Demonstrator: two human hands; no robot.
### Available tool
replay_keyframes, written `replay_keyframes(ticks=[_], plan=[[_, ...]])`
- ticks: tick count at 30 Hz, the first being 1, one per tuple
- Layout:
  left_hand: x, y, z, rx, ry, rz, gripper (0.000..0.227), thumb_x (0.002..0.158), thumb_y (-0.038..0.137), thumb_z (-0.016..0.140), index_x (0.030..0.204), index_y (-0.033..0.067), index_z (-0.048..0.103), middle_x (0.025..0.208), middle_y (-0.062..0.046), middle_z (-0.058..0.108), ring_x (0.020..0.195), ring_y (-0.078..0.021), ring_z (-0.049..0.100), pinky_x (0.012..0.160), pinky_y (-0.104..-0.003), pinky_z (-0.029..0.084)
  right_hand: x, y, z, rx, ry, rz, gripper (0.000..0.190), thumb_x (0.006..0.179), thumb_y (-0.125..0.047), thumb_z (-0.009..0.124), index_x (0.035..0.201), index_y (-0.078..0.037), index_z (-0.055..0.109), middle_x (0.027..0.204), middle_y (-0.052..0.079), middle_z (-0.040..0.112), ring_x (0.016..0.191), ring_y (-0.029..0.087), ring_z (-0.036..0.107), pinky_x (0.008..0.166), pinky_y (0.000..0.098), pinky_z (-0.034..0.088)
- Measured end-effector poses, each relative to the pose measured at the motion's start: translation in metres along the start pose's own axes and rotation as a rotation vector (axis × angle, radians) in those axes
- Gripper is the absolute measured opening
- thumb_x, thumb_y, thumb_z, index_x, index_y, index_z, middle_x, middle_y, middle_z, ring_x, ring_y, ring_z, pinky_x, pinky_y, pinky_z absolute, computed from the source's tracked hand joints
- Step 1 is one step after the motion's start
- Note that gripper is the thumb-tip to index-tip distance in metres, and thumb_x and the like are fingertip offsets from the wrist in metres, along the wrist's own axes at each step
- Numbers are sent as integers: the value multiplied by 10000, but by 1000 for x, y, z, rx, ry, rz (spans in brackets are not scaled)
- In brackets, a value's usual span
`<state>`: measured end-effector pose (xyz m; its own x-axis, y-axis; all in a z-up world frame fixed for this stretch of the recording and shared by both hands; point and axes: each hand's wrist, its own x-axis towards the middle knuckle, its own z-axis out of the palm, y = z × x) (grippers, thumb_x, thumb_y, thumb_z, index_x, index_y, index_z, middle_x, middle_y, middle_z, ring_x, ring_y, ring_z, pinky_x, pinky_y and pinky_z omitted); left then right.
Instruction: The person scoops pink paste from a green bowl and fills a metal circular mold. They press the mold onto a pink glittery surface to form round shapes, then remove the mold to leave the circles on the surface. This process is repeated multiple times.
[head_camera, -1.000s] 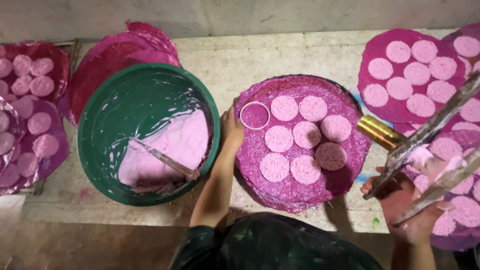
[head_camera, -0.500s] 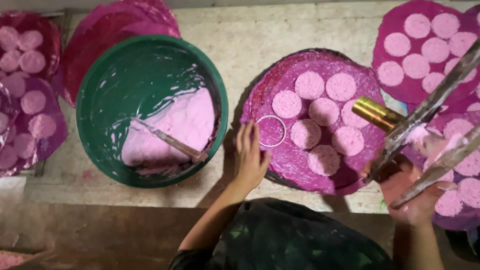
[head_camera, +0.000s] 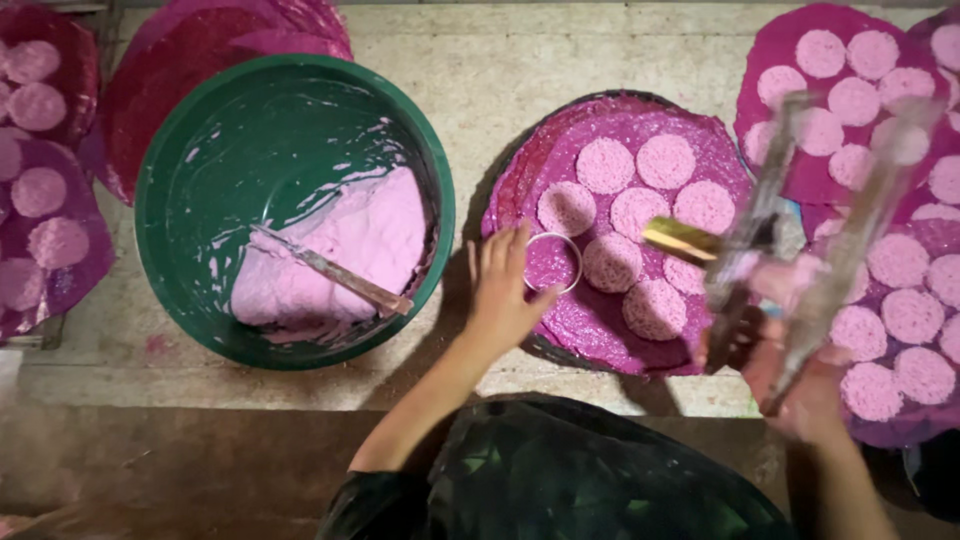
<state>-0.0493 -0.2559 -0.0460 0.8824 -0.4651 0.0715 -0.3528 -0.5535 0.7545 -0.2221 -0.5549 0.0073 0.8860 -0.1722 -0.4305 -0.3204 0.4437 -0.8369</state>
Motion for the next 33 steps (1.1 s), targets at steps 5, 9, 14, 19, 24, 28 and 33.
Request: replay_keyframes(ticks=[5, 9, 14, 19, 24, 28, 33], plan=[[53, 3, -20, -1844, -355, 42, 939, 991, 621, 574, 1623, -32, 336, 1621, -160, 491, 1546, -291, 434, 1344, -451, 225, 37, -13, 25, -524, -451, 332, 897, 964, -703, 151, 1206, 21, 621, 984, 213, 770, 909, 307, 791, 864, 422, 623], [73, 12, -12, -2197, -282, 219, 697, 1056, 637, 442, 1389, 32, 535, 1162, -87, 625, 1220, -270, 579, 1193, -488, 367, 68, -49, 51, -691, -464, 710, 813, 919, -661, 195, 1234, -60, 643, 972, 187, 787, 930, 307, 777, 876, 439, 608], [91, 1, -11, -2350, 2, 150, 429, 1074, 551, 456, 987, 137, 525, 879, -7, 525, 910, -191, 544, 1018, -416, 465, 100, -85, 83, -1231, -470, 507, 920, 948, -752, 128, 1104, -40, 690, 889, 204, 798, 880, 307, 782, 866, 421, 643], [92, -27, -21, -2318, 4, 339, 394, 1048, 527, 501, 951, 147, 541, 846, 15, 516, 865, -161, 547, 979, -408, 507, 113, -72, 106, -1472, -361, 378, 987, 894, -791, 191, 1077, 18, 728, 880, 179, 735, 876, 304, 711, 848, 488, 554], [81, -34, -4, -2331, 57, 307, 348, 1038, 491, 511, 927, 161, 528, 826, 31, 497, 846, -149, 532, 951, -402, 515, 109, -70, 106, -1470, -368, 385, 950, 886, -788, 235, 1069, 3, 728, 815, 186, 732, 805, 308, 712, 781, 483, 560], [86, -28, 17, -2377, 126, 207, 288, 1009, 435, 518, 891, 173, 497, 803, 35, 473, 818, -148, 511, 914, -389, 521, 108, -80, 102, -1456, -343, 418, 920, 920, -757, 255, 1000, 28, 730, 773, 191, 728, 749, 306, 716, 767, 479, 578], [107, -26, 15, -2288, 137, 218, 253, 963, 408, 518, 843, 191, 467, 750, 54, 441, 750, -132, 479, 856, -392, 518, 115, -80, 101, -1546, -256, 219, 817, 968, -664, 314, 1142, 23, 720, 804, 229, 725, 765, 329, 711, 776, 501, 553]])
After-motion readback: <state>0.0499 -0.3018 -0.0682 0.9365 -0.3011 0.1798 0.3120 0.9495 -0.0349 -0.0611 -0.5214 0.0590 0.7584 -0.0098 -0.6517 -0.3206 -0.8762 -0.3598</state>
